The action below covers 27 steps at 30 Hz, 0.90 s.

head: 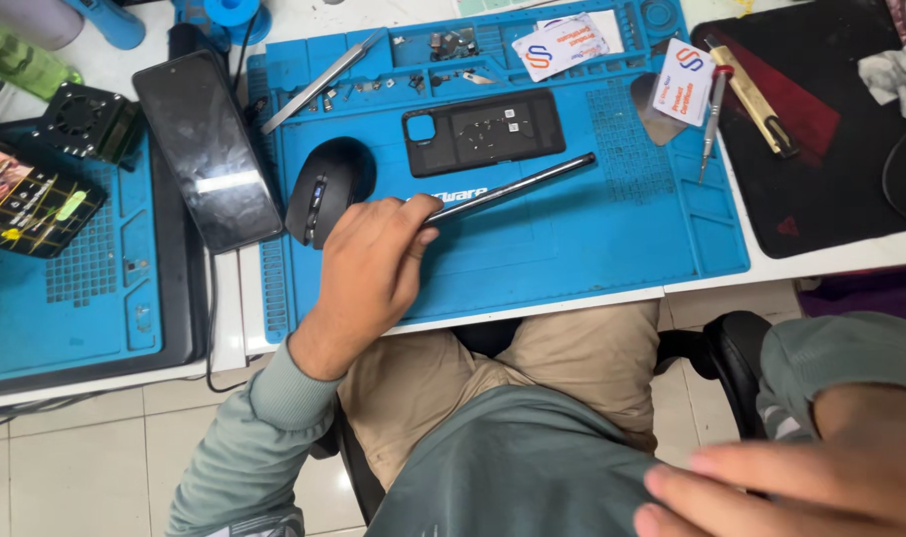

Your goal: The person pries open the back cover of a smartphone by hand, removes the cover, and sets it aside. They then use a screwdriver to unscrew components from the exposed internals and use tweezers to work on small parts near the battery and board.

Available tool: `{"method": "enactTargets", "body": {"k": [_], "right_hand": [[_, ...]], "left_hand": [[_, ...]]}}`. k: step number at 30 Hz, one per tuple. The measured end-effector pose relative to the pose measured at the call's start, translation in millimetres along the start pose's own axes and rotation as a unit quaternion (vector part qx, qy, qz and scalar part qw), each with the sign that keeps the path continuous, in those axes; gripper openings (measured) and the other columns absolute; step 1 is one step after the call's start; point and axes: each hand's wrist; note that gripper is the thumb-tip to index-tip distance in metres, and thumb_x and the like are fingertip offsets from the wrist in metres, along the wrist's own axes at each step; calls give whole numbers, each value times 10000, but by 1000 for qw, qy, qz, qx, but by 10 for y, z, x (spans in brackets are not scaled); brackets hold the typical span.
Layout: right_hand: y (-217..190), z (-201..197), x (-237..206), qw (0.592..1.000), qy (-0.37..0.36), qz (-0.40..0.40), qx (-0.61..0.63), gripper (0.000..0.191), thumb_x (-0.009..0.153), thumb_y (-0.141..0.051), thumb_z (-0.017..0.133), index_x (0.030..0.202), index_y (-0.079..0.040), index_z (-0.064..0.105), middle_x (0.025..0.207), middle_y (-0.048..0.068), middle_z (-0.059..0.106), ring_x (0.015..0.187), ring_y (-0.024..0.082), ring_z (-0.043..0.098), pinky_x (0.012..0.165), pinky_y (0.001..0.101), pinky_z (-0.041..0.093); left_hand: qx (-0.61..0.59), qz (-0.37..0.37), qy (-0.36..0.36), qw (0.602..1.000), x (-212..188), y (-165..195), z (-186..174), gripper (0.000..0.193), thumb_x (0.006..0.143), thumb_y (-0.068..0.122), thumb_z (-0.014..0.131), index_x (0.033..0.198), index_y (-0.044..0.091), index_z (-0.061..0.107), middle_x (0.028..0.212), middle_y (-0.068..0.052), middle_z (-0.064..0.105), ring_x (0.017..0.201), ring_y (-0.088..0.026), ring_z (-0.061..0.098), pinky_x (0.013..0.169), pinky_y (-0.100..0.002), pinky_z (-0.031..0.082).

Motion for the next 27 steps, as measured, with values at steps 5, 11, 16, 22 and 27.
{"method": "enactTargets", "body": {"k": [5, 11, 16, 22, 27], "right_hand": [[-1142, 644, 663, 998, -5, 32, -60, 204, 945, -143, 677, 1091, -2, 697, 1057, 132, 703, 954, 263, 714, 847, 320, 571], [-1450, 1219, 1519, 886, 133, 418, -150, 428, 810, -130, 799, 1148, 63, 619, 1133, 205, 653, 965, 390, 673, 828, 430, 555], [-730, 1819, 1522, 827, 105, 493, 249, 403, 821, -107, 831, 1157, 42, 667, 1142, 155, 703, 998, 296, 719, 873, 347, 587], [274, 2067, 498, 821, 179, 445, 308, 250, 819, 23, 842, 1030, 21, 709, 1036, 168, 757, 1033, 295, 775, 876, 341, 633], [109, 1802, 124, 827, 212, 412, 318, 307, 787, 25, 859, 1046, 23, 694, 1068, 187, 740, 1064, 340, 761, 884, 371, 643]], "left_hand": [[-15, 14, 22, 1000, -1386, 148, -382, 252, 981, 25, 695, 1216, 59, 610, 872, -100, 576, 825, -299, 588, 775, -423, 458], [-33, 12, 46, 998, -2593, 659, -825, 275, 985, 9, 692, 1244, 45, 607, 928, -112, 612, 836, -304, 589, 779, -422, 460], [-99, -36, 50, 993, -2818, 706, -802, 272, 1007, -2, 665, 1267, 47, 605, 984, -122, 634, 859, -298, 594, 779, -403, 477], [-24, 0, 38, 999, -1808, -12, -389, 330, 970, 28, 731, 1282, 62, 628, 914, -83, 611, 833, -282, 596, 775, -424, 465], [22, 54, 33, 998, -1545, 262, -239, 384, 939, 64, 784, 1296, 89, 646, 975, -73, 637, 869, -273, 609, 786, -418, 468]]}}
Point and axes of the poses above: each hand's wrist, its own x-axis towards the middle knuckle, its own z-axis out of the palm, y = z × x
